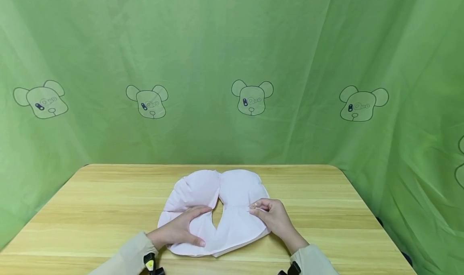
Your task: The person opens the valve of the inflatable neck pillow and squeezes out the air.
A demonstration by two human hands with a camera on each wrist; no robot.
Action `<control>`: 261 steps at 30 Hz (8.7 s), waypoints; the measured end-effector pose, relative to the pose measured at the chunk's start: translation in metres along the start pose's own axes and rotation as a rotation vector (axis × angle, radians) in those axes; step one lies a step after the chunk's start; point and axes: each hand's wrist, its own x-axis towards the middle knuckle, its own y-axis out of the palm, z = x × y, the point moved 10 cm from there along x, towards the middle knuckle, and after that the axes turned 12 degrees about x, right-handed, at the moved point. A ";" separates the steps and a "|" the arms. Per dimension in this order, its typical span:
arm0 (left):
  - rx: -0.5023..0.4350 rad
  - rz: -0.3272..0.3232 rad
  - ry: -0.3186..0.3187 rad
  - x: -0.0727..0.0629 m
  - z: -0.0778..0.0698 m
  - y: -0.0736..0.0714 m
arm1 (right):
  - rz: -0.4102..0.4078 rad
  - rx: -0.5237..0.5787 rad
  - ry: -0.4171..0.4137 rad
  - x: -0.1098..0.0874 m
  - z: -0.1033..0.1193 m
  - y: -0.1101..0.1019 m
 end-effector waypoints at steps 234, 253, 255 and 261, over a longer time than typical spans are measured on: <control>0.507 0.179 0.026 0.108 -0.046 0.071 | 0.114 -0.002 0.044 -0.001 -0.018 0.002; 0.589 0.175 0.021 0.105 -0.051 0.070 | 0.154 0.010 0.032 -0.001 -0.017 0.006; 0.601 0.173 0.016 0.104 -0.053 0.069 | 0.159 0.005 0.033 -0.002 -0.017 0.006; 0.622 0.176 0.002 0.104 -0.051 0.071 | 0.161 0.008 0.048 -0.002 -0.017 0.007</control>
